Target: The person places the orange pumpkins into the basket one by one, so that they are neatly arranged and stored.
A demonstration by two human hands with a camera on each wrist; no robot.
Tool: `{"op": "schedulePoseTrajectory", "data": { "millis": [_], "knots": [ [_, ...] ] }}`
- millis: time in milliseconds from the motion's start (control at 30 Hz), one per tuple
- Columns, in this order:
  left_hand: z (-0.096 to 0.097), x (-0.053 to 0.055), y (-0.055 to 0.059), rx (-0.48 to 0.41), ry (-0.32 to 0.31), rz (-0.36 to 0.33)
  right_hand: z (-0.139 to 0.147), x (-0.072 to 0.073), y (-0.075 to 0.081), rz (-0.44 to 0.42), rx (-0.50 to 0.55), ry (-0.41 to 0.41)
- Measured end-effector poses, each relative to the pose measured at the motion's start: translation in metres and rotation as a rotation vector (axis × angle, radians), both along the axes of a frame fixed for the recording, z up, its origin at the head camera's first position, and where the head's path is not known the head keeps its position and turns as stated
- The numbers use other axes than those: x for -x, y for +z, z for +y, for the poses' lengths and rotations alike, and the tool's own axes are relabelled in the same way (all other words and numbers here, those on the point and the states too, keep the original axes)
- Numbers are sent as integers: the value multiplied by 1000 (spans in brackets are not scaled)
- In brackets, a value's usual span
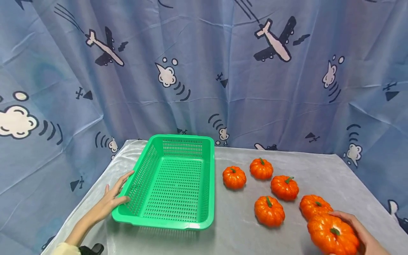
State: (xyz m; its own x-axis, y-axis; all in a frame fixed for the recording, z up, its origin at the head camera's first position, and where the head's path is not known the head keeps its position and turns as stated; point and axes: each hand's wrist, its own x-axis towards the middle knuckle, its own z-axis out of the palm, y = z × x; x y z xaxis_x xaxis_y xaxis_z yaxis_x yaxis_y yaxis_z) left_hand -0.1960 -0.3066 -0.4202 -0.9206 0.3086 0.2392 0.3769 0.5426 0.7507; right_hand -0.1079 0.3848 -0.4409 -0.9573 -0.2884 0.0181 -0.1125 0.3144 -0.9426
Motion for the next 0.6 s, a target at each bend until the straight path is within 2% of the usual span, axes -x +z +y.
{"op": "schedulePoseTrajectory", "data": {
  "millis": [100, 133, 167, 200, 333, 400, 433, 600],
  "knots": [
    [-1, 0, 1, 10, -4, 10, -11, -1, 21, -109, -236, -99],
    [-1, 0, 1, 9, -7, 12, -15, -1, 27, -115, -292, -134],
    [0, 1, 1, 9, -12, 13, -18, -1, 32, -114, -334, -168],
    [0, 1, 1, 8, -15, 13, -20, 0, 36, -40, -368, -184],
    [0, 0, 0, 6, -22, 4, -20, 8, 45, 228, -354, -180],
    [0, 0, 0, 9, -22, 1, -16, 14, 47, 299, -324, -160],
    [-1, 1, 0, 12, -21, -1, -13, 16, 49, 294, -309, -158],
    [-3, 2, 2, 23, -20, 3, -1, 26, 60, 113, -258, -194]
  ]
}}
